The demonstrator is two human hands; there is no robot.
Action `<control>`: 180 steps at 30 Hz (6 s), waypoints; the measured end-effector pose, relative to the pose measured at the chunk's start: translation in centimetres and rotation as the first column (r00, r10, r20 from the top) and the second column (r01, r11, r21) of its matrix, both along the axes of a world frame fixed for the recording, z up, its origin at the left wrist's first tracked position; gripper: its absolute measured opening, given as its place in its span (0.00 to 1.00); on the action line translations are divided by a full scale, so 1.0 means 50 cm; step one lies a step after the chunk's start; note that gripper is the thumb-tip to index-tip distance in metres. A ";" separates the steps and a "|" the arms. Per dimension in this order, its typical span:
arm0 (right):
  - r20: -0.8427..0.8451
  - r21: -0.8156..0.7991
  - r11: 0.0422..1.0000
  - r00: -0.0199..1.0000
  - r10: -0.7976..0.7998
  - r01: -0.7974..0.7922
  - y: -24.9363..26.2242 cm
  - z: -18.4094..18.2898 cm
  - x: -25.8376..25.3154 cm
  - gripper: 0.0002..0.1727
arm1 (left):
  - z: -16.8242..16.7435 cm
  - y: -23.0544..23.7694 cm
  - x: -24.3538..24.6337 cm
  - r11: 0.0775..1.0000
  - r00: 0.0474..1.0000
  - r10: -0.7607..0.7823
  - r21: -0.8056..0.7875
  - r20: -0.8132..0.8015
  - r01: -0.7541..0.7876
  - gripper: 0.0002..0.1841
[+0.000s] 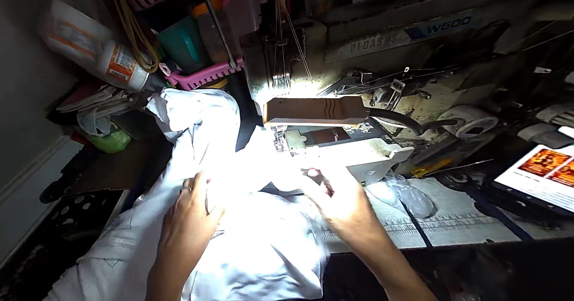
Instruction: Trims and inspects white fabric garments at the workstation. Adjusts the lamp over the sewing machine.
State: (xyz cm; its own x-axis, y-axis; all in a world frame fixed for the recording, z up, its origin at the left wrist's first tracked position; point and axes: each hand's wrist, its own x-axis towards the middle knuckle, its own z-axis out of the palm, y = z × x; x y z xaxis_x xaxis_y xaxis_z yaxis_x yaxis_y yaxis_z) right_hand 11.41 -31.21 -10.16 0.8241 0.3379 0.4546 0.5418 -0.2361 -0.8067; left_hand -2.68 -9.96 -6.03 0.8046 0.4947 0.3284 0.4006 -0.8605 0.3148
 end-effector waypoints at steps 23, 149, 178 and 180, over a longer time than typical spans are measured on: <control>0.180 0.067 0.983 0.971 0.159 -0.173 0.004 -0.003 -0.104 0.11 | -0.008 -0.125 0.103 0.314 0.913 -0.228 -0.863 0.337 0.397 0.10; -0.180 0.432 0.902 0.979 0.091 -0.005 -0.001 -0.133 -0.047 0.25 | 0.074 0.076 0.244 0.980 0.983 -0.019 0.199 0.183 -0.018 0.13; -0.165 -0.149 0.984 0.983 0.078 -0.103 -0.091 -0.094 -0.039 0.20 | -0.025 0.130 -0.123 0.776 0.563 0.402 -0.595 0.722 0.209 0.33; -0.173 -0.271 0.956 0.983 0.065 -0.111 -0.101 -0.098 -0.060 0.15 | -0.017 0.084 -0.155 0.877 0.618 0.278 -0.456 0.735 0.149 0.28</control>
State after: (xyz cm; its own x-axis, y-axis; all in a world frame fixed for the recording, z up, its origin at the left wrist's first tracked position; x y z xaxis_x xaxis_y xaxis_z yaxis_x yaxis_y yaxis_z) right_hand 8.39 -36.24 -15.05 0.8395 0.5065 0.1967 0.4397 -0.4204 -0.7937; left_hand -10.44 -5.75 -6.90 0.3177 0.7860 0.5304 -0.1230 -0.5205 0.8449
